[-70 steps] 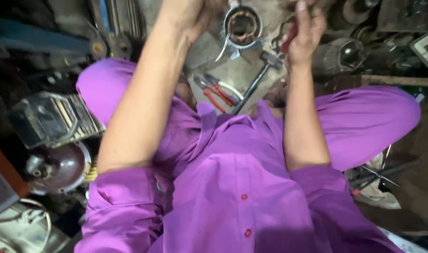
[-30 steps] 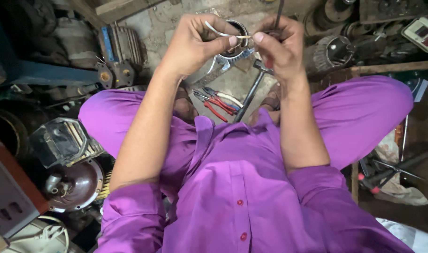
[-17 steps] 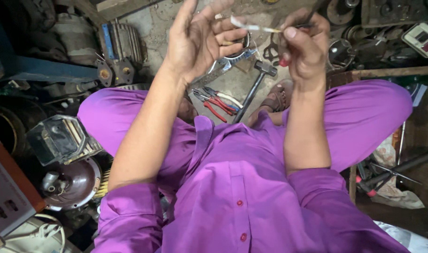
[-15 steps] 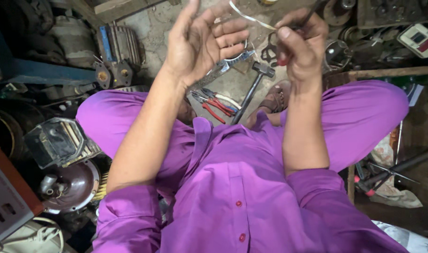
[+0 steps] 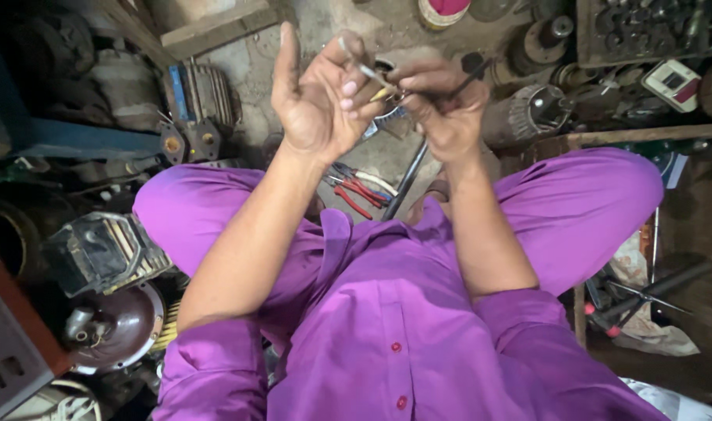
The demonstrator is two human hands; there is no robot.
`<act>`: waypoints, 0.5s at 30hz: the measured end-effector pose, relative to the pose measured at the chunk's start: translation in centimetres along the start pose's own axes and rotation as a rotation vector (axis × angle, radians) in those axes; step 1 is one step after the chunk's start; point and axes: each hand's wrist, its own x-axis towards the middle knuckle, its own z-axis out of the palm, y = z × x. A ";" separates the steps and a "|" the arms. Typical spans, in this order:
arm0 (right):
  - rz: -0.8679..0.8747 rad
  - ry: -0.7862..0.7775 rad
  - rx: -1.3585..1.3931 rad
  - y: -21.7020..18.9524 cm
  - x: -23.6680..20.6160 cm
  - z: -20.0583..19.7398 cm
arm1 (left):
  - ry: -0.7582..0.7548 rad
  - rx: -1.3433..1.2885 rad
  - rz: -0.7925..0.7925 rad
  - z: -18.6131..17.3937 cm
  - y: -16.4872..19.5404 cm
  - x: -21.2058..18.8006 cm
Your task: The person sits on the floor and works on an electric motor stator. They use pliers to strip and adjust wires, then insert and arrange the wires into the stator slots by hand.
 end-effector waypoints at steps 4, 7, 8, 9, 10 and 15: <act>-0.159 -0.023 -0.305 -0.1 0.2 0.4 | 0.098 -0.025 -0.003 0.5 -0.4 -0.2; -0.096 0.015 -0.402 -1.4 0.2 0.6 | 0.212 -0.033 -0.008 1.4 -1.0 -0.5; -0.108 0.006 -0.397 -2.3 0.3 0.5 | 0.206 -0.035 -0.015 1.8 -1.2 -0.5; 0.023 0.069 -0.504 -3.5 0.3 0.5 | 0.198 -0.039 -0.025 2.1 -1.3 -0.6; 0.152 0.139 -0.604 -5.1 0.5 0.1 | 0.145 -0.015 -0.027 2.4 -1.4 -0.5; -0.367 0.334 -0.712 -18.9 2.8 -8.6 | 0.028 0.246 0.054 2.2 -0.9 -0.2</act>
